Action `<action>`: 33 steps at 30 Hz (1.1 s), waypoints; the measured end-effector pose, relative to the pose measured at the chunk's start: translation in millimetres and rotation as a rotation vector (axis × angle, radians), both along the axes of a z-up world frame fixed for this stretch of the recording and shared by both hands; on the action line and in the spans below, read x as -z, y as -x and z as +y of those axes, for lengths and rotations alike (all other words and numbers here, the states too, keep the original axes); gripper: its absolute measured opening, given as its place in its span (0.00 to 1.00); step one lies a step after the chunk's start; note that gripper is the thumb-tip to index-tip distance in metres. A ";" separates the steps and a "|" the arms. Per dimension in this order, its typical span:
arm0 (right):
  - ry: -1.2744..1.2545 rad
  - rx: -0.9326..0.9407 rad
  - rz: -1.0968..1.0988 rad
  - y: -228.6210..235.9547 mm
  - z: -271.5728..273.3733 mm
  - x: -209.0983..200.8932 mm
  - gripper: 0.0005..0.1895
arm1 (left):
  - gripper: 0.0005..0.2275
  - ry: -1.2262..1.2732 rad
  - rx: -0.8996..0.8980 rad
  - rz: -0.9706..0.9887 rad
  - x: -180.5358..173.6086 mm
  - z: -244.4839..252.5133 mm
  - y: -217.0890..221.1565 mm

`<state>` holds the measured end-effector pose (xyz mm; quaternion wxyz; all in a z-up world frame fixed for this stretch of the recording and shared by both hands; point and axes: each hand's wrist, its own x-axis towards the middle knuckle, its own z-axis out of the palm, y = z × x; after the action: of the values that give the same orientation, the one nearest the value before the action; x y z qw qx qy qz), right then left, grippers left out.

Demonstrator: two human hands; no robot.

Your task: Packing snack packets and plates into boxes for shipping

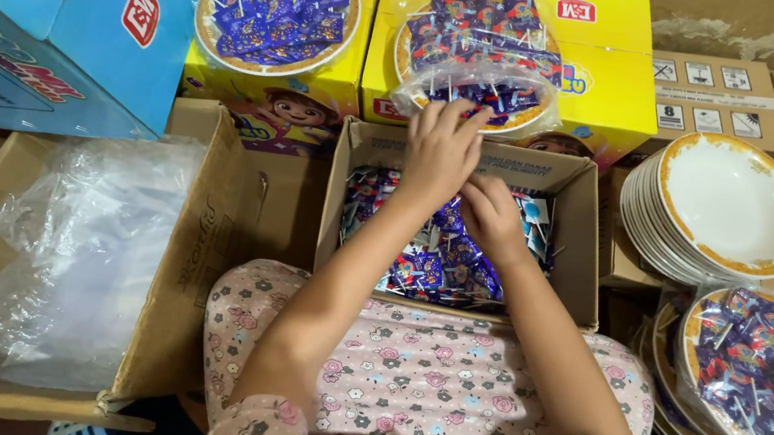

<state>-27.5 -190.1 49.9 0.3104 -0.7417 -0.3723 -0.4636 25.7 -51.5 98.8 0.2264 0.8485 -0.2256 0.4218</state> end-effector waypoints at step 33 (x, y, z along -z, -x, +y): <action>0.108 0.445 0.203 -12.3 -62.0 33.1 0.11 | 0.10 -0.005 -0.057 0.636 99.6 80.0 41.9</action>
<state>-15.2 -252.1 16.8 0.1963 -0.8637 -0.1911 -0.4230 -16.3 28.4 -0.7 0.2715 0.9444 -0.1205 0.1408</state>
